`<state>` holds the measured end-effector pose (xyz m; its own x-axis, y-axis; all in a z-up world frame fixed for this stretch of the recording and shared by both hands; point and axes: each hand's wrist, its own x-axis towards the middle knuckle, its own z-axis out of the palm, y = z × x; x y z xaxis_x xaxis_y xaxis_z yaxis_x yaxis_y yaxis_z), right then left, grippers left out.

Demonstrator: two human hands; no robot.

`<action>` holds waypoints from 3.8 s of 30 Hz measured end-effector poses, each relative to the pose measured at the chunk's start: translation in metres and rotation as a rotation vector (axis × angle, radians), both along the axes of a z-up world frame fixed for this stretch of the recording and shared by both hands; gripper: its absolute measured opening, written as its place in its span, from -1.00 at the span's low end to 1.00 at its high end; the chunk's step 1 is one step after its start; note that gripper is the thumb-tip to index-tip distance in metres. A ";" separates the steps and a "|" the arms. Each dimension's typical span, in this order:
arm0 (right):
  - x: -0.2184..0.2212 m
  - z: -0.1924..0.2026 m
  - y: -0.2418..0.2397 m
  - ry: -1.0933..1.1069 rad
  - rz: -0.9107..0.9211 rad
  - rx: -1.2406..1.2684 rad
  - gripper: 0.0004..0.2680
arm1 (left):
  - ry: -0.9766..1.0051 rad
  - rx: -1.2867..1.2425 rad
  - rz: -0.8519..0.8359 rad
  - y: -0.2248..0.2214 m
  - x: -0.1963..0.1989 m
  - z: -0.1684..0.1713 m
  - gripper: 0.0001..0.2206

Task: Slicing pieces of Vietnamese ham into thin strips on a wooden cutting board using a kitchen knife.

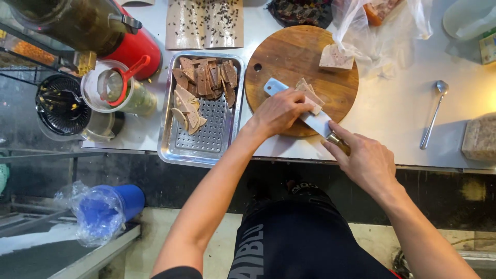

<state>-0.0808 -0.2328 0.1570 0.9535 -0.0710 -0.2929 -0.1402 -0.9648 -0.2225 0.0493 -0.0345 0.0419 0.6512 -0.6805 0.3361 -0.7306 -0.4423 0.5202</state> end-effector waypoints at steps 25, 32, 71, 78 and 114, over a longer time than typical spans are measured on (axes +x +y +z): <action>-0.065 -0.103 -0.041 0.435 -0.722 1.555 -0.75 | 0.090 -0.266 0.830 -0.097 -0.041 -0.018 -0.46; -0.054 -0.115 -0.021 0.522 -0.615 1.537 -0.77 | 0.016 -0.300 0.830 -0.101 -0.040 -0.030 -0.66; -0.043 -0.045 -0.098 -0.037 -0.556 1.381 -0.78 | -0.286 -0.139 0.633 -0.154 0.058 -0.051 -0.71; -0.037 -0.072 -0.072 0.027 -0.498 1.195 -0.73 | 0.627 -0.536 0.653 -0.045 -0.002 -0.021 -0.41; -0.043 0.000 0.009 0.321 -0.098 0.020 -0.59 | 0.076 -0.197 0.438 0.007 -0.037 -0.068 -0.62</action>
<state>-0.1239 -0.2241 0.1573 0.8012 -0.1488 -0.5796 -0.2980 -0.9392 -0.1708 0.0118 -0.0271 -0.0261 0.8899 -0.2648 0.3714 -0.4543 -0.5877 0.6695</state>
